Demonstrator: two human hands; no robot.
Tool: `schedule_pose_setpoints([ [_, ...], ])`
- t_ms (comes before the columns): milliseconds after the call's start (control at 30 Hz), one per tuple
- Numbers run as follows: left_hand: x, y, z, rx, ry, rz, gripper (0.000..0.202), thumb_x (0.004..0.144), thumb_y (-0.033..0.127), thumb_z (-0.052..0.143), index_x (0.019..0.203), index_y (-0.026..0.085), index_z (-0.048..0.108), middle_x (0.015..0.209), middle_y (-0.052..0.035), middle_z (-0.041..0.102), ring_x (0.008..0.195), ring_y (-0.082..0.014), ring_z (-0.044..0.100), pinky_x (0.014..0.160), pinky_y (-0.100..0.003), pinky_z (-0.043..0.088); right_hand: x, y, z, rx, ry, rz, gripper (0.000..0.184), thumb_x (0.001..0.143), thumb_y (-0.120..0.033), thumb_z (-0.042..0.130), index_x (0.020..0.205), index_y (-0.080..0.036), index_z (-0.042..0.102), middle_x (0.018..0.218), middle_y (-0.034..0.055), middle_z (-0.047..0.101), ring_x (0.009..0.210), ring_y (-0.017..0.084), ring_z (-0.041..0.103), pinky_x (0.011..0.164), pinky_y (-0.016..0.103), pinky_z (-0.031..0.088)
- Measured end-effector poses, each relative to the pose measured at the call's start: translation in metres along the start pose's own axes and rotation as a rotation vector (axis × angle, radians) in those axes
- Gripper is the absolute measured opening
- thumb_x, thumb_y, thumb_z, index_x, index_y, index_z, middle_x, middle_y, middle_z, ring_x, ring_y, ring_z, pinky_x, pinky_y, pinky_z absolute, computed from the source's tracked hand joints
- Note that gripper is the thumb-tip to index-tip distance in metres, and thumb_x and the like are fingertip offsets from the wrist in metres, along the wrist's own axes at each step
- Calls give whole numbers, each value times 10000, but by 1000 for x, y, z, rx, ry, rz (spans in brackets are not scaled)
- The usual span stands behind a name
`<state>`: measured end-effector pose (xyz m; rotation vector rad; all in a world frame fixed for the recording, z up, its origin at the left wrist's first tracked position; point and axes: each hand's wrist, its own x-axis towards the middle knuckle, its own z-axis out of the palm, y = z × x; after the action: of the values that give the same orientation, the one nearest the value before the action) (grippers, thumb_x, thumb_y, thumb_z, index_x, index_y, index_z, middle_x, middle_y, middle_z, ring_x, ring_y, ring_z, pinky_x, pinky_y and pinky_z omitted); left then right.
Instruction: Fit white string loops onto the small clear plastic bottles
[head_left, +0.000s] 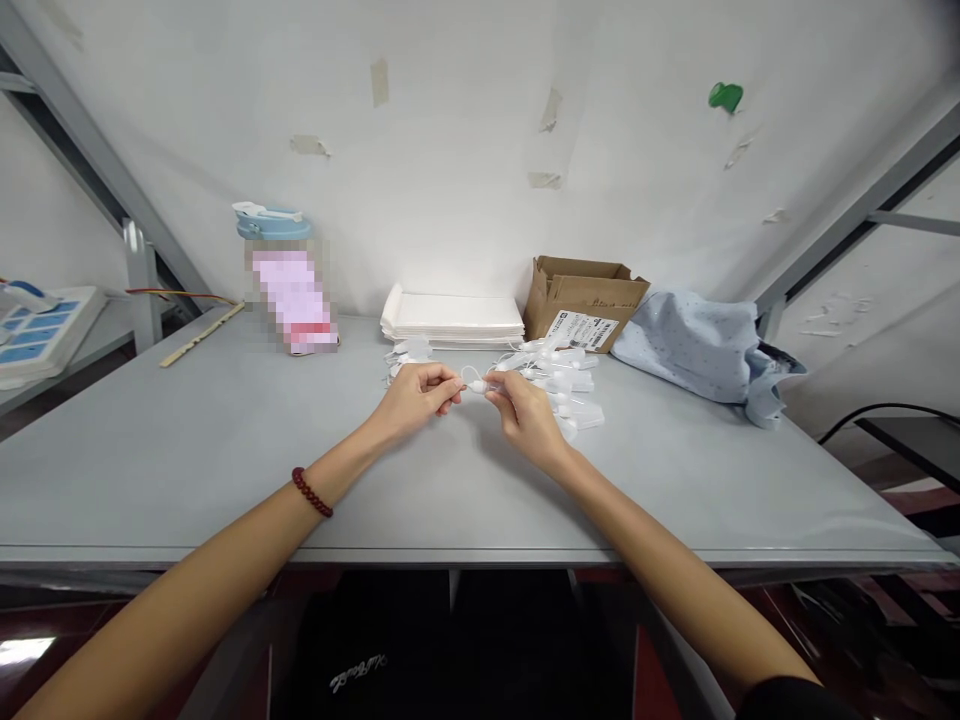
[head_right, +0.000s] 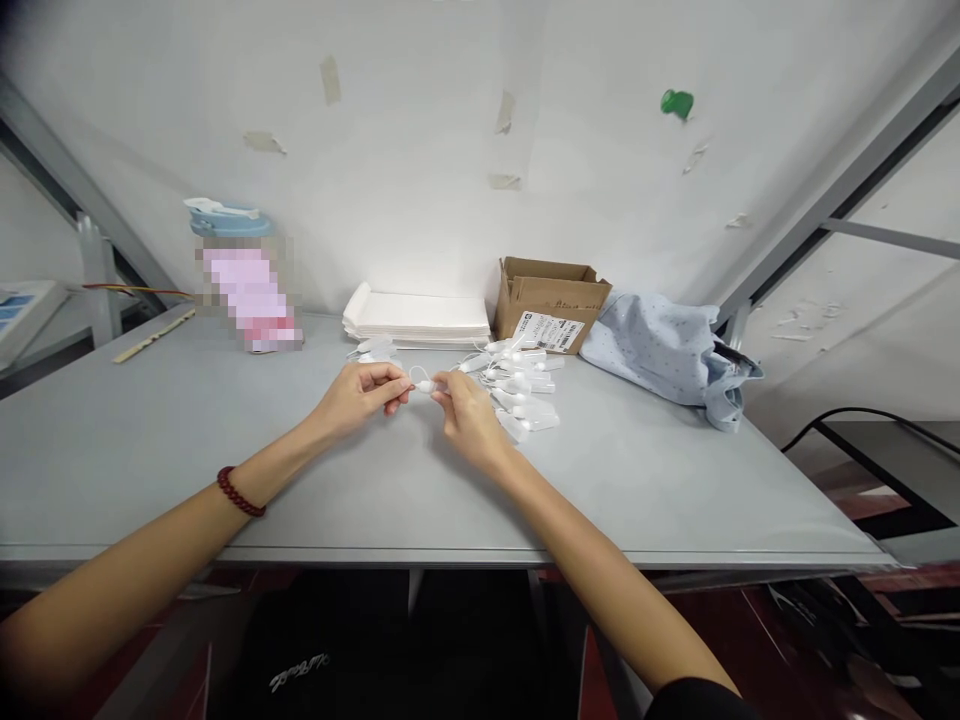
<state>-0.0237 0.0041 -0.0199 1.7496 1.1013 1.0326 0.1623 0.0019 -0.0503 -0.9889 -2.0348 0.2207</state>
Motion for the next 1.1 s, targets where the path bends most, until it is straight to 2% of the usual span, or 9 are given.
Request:
schedule_pose_setpoints([
  [167,-1,2,3,-6,8,-5,266,793,364,572,642,145,593,583,-6,572,508,-97,484,528,-233,410,0,-1,0,19,-1,23,190,898,-212,402,1023,-191,543,933,112,665,832,220,614,716,339,476],
  [367,9,-5,-15,-98,-116,-71,292,795,404,581,739,129,661,671,-32,615,543,-96,513,545,-236,416,5,-6,-5,34,4,48,176,899,-236,433,1018,-186,552,922,101,672,821,210,618,719,325,472],
  [500,14,-8,-23,-126,-109,-109,293,795,412,587,774,132,672,682,-25,610,546,-89,515,534,-227,413,6,-6,-5,23,3,50,187,905,-243,426,1031,-193,554,938,99,667,836,212,616,723,331,473],
  [700,9,-5,-17,-66,-121,-58,270,795,378,592,677,136,619,649,-18,598,539,-85,494,540,-221,400,3,-4,-1,18,-4,16,194,905,-240,420,1038,-193,553,947,103,663,845,213,612,728,333,473],
  [933,6,-5,-12,-35,-108,-12,261,814,349,563,667,138,610,645,-12,595,530,-81,491,550,-222,398,0,-8,-1,9,15,27,175,908,-238,420,1019,-190,546,895,96,653,783,204,606,693,325,473],
  [1100,4,-7,-8,0,-104,-15,279,834,361,540,682,140,616,630,-15,594,532,-87,496,549,-223,404,-1,-6,0,15,8,14,165,902,-210,420,1020,-189,532,919,103,652,828,212,613,705,330,477],
])
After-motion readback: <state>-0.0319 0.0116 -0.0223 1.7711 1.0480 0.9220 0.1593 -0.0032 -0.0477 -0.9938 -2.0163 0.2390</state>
